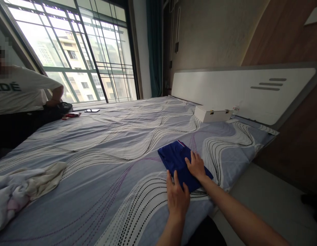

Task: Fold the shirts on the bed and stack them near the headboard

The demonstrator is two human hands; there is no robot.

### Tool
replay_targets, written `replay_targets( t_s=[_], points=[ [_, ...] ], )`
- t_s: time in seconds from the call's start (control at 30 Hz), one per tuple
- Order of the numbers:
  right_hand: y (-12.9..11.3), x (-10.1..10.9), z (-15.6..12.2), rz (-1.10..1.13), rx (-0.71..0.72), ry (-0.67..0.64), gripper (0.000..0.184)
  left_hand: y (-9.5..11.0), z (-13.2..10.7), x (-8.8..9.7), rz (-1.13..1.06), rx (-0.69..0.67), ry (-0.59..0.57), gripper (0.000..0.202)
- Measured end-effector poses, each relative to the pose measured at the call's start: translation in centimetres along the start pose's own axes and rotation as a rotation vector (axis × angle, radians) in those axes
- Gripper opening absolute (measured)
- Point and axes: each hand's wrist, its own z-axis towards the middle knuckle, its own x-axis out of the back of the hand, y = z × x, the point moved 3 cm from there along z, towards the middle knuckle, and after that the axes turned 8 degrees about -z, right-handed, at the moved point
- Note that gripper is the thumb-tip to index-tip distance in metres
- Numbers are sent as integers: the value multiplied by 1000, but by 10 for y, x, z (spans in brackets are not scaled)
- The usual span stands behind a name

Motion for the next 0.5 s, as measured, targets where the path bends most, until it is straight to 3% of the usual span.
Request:
replay_targets(
  t_s=[0.1, 0.2, 0.3, 0.4, 0.5],
  points=[
    [4, 4, 44, 176, -203, -96, 83, 3, -2, 1, 11, -65, -48, 68],
    [-4, 4, 92, 257, -211, -195, 86, 4, -2, 0, 44, -96, -101, 87],
    [-19, -3, 127, 285, -173, -264, 63, 2, -3, -3, 66, -84, -119, 96],
    [-34, -11, 150, 310, -133, -277, 41, -1, -3, -6, 90, -62, -102, 88],
    [-41, -12, 164, 316, -110, -232, 36, -2, -3, -11, 108, -80, -105, 81]
  ],
)
